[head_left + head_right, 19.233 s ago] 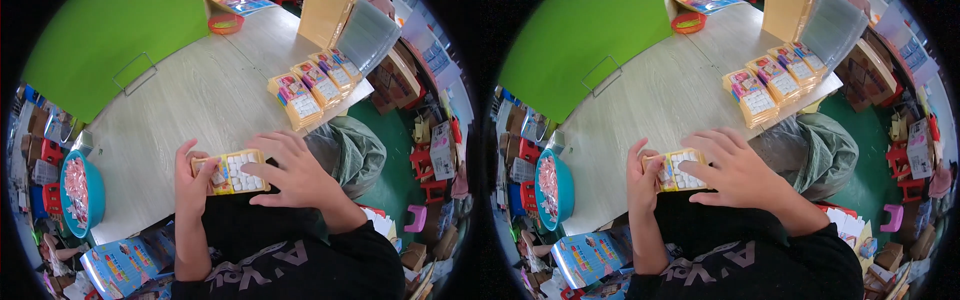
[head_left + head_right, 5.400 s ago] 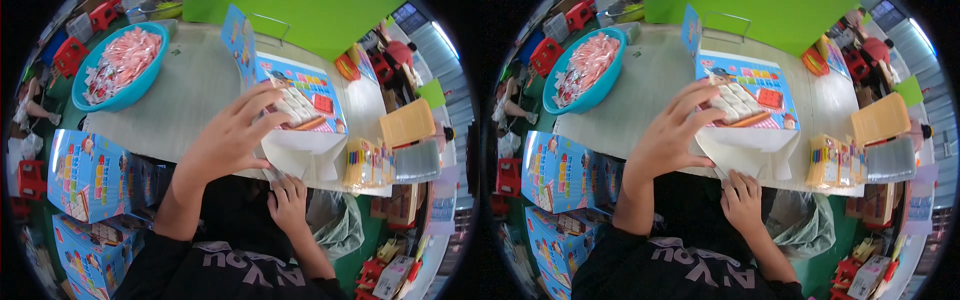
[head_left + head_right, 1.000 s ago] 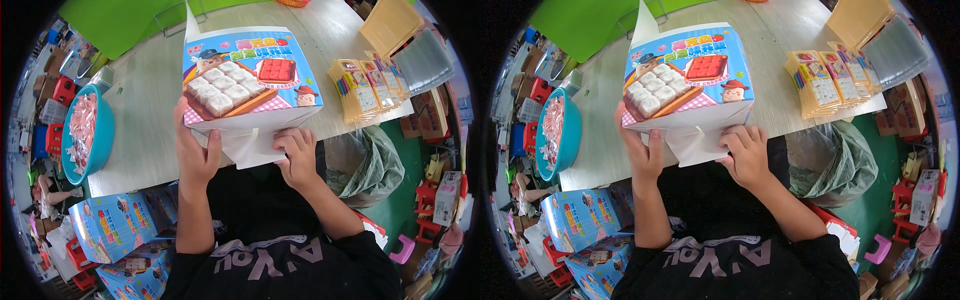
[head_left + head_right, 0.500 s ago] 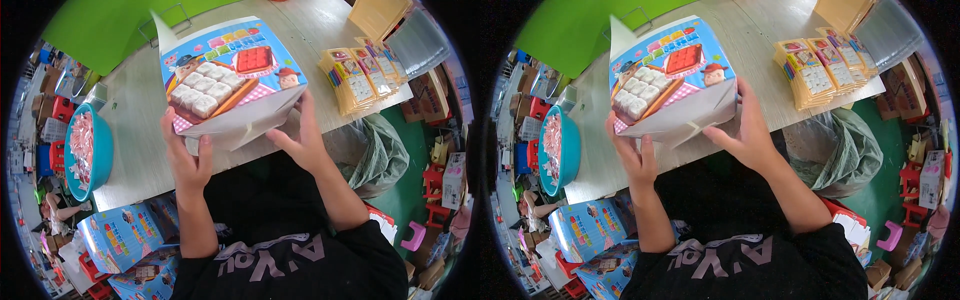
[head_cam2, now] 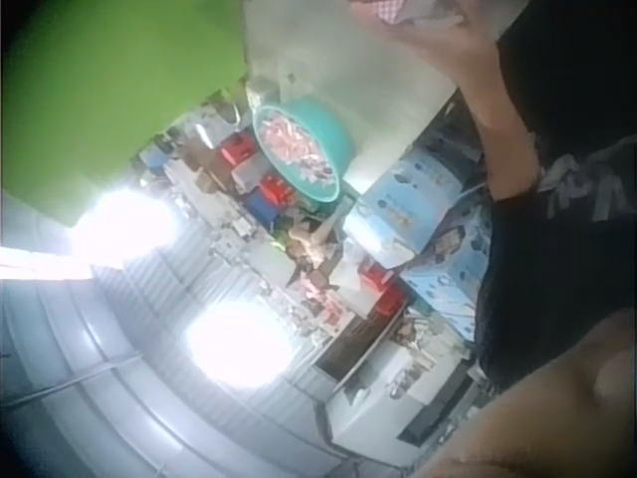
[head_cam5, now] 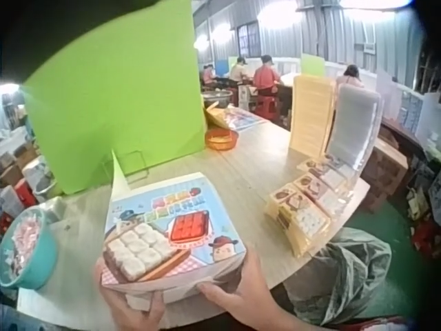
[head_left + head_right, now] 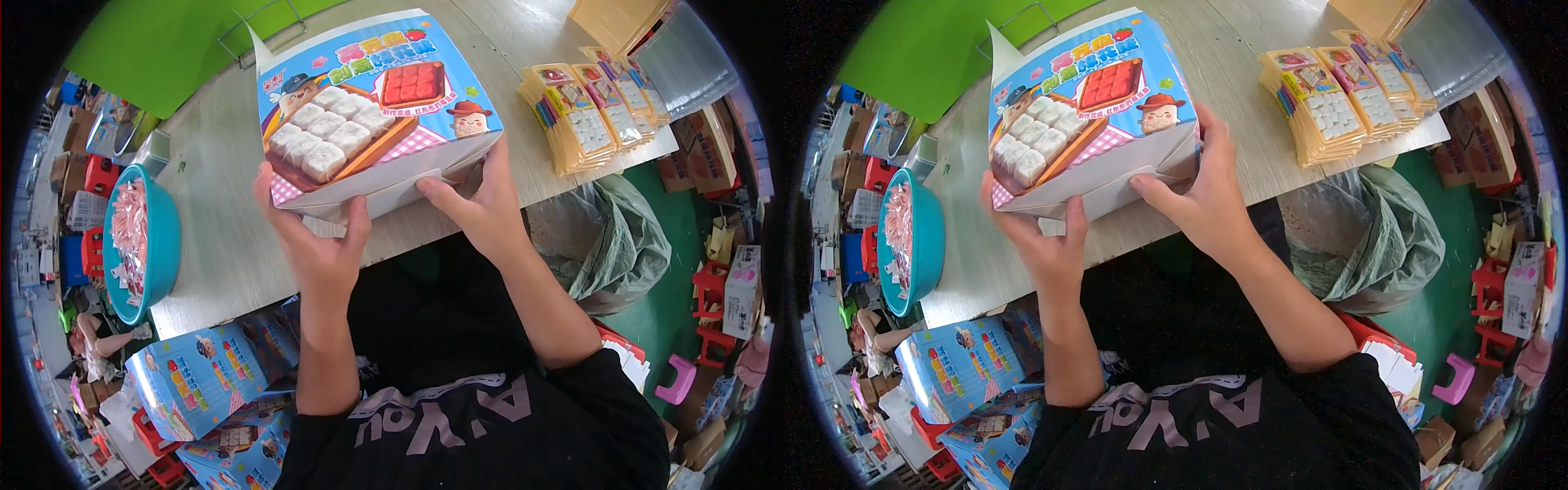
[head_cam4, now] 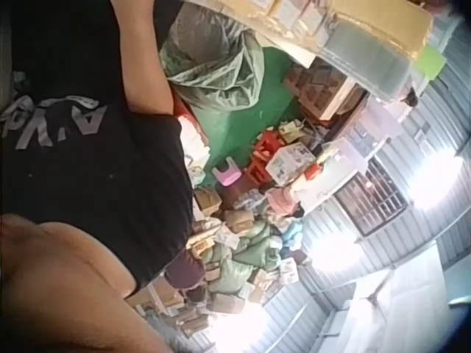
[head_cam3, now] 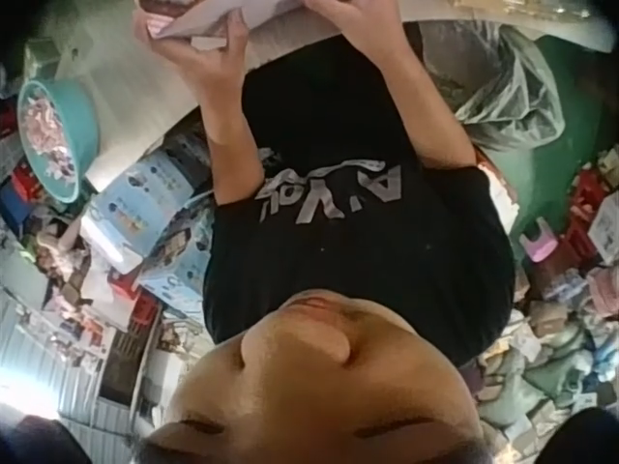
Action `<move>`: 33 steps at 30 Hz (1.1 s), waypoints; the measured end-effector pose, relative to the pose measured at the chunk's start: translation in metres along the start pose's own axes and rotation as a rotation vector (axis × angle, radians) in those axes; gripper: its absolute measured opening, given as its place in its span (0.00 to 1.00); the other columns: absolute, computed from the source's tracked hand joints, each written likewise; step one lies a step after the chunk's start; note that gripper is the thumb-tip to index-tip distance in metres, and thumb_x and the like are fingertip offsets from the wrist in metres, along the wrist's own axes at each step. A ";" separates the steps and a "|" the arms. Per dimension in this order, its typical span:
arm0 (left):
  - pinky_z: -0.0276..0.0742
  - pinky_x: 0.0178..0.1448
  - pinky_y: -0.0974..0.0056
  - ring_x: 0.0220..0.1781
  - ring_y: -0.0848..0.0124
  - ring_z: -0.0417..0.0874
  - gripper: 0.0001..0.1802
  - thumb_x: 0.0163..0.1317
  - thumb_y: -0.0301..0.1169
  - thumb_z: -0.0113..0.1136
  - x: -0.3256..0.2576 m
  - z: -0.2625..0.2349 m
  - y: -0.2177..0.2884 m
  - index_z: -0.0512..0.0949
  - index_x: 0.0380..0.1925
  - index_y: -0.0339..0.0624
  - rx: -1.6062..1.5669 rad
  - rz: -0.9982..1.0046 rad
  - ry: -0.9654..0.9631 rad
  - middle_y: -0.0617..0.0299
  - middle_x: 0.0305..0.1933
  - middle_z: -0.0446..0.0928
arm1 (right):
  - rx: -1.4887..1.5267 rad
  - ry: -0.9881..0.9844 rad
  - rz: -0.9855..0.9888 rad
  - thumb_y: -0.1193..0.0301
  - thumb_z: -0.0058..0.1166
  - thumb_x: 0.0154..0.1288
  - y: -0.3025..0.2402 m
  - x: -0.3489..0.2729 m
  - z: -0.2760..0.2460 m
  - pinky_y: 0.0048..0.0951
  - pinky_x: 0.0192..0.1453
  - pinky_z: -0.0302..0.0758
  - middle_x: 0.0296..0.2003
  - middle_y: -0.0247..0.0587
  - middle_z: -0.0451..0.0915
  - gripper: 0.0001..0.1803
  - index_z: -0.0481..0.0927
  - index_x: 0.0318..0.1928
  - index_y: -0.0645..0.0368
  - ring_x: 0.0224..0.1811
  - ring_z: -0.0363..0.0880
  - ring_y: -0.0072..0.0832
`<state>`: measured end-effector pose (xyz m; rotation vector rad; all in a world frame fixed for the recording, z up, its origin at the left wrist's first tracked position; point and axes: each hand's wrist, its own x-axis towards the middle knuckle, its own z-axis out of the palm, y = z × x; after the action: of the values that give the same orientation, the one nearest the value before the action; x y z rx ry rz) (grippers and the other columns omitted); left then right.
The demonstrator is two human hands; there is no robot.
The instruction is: Assembling cardboard product boxes and filling them with small pre-packaged items.
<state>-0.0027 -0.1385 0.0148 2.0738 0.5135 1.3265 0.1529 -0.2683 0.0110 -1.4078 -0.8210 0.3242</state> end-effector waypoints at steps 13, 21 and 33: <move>0.62 0.74 0.51 0.72 0.52 0.64 0.55 0.52 0.27 0.75 -0.001 0.006 0.000 0.48 0.74 0.34 0.085 0.047 0.052 0.44 0.70 0.58 | -0.193 -0.008 -0.011 0.70 0.70 0.61 0.001 0.000 0.007 0.36 0.72 0.64 0.65 0.46 0.68 0.45 0.54 0.71 0.65 0.67 0.68 0.32; 0.63 0.73 0.50 0.71 0.50 0.65 0.55 0.54 0.29 0.75 -0.002 0.008 -0.002 0.47 0.74 0.32 0.028 0.032 0.049 0.42 0.69 0.58 | -0.213 0.038 0.018 0.65 0.75 0.58 0.002 0.002 0.009 0.36 0.68 0.69 0.61 0.48 0.71 0.47 0.57 0.67 0.66 0.64 0.71 0.32; 0.64 0.73 0.50 0.71 0.49 0.67 0.59 0.51 0.38 0.81 -0.005 0.004 -0.005 0.50 0.73 0.31 0.000 0.024 0.028 0.42 0.69 0.60 | -0.331 0.059 -0.083 0.65 0.77 0.56 0.007 0.006 0.002 0.35 0.66 0.70 0.59 0.47 0.74 0.43 0.62 0.64 0.66 0.61 0.73 0.31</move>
<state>-0.0013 -0.1384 0.0070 2.0702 0.5020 1.3709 0.1574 -0.2612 0.0060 -1.6763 -0.9102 0.0836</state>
